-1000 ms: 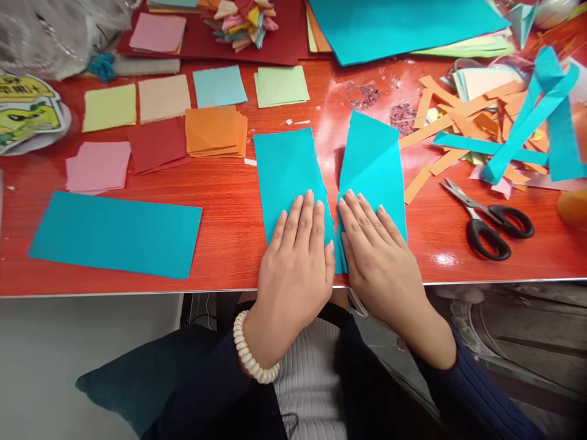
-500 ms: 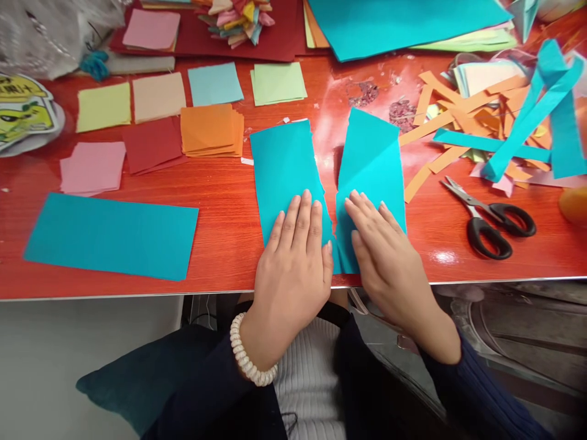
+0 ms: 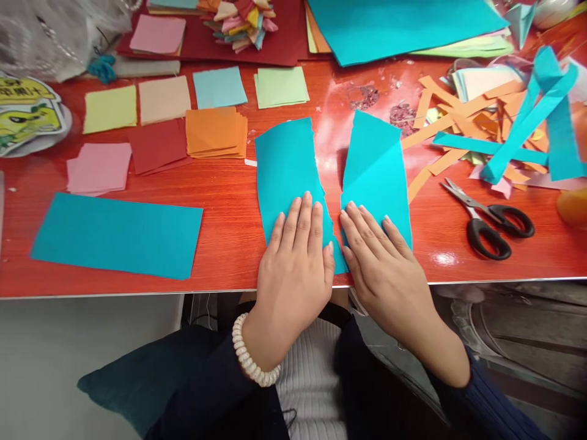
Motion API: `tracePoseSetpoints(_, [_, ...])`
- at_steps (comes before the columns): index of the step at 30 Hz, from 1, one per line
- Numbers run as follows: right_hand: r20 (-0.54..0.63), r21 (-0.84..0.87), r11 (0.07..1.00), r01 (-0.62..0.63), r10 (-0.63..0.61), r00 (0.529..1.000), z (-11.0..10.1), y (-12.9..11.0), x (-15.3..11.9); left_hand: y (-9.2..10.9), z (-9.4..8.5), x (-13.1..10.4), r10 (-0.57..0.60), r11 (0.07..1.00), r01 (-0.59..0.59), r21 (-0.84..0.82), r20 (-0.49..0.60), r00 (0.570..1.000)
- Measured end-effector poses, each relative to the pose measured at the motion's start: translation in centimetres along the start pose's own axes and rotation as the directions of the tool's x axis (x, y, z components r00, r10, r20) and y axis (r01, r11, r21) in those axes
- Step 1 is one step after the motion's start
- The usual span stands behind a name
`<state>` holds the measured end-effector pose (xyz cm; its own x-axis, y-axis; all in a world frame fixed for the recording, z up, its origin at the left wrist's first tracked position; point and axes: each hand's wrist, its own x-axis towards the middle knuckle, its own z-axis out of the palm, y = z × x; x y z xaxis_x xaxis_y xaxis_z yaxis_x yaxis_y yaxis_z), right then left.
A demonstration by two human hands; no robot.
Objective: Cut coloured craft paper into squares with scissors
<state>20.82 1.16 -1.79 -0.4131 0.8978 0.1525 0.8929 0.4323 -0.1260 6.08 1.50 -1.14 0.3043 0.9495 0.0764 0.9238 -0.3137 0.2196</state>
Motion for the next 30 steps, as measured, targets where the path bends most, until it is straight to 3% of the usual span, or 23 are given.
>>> tracePoseSetpoints(16, [-0.017,-0.002,1.0,-0.01,0.01,1.0,0.1,0.1,-0.3,0.0,0.0,-0.1,-0.005,1.0,0.004,-0.018,-0.018,1.0])
tracePoseSetpoints(24, [-0.051,0.027,1.0,0.007,-0.005,0.999,0.2,1.7,-1.1,0.0,0.0,0.0,0.008,1.0,-0.008,0.008,-0.037,0.999])
tracePoseSetpoints(27, [-0.08,0.126,0.99,0.067,-0.057,0.995,-0.3,2.1,-1.4,-0.4,-0.3,-0.6,0.079,0.997,-0.077,0.024,-0.11,0.991])
tracePoseSetpoints(30, [-0.092,0.316,0.942,0.115,-0.09,0.992,-1.1,2.5,-2.0,-1.2,-0.8,-1.9,0.239,0.97,-0.232,0.069,-0.13,0.962])
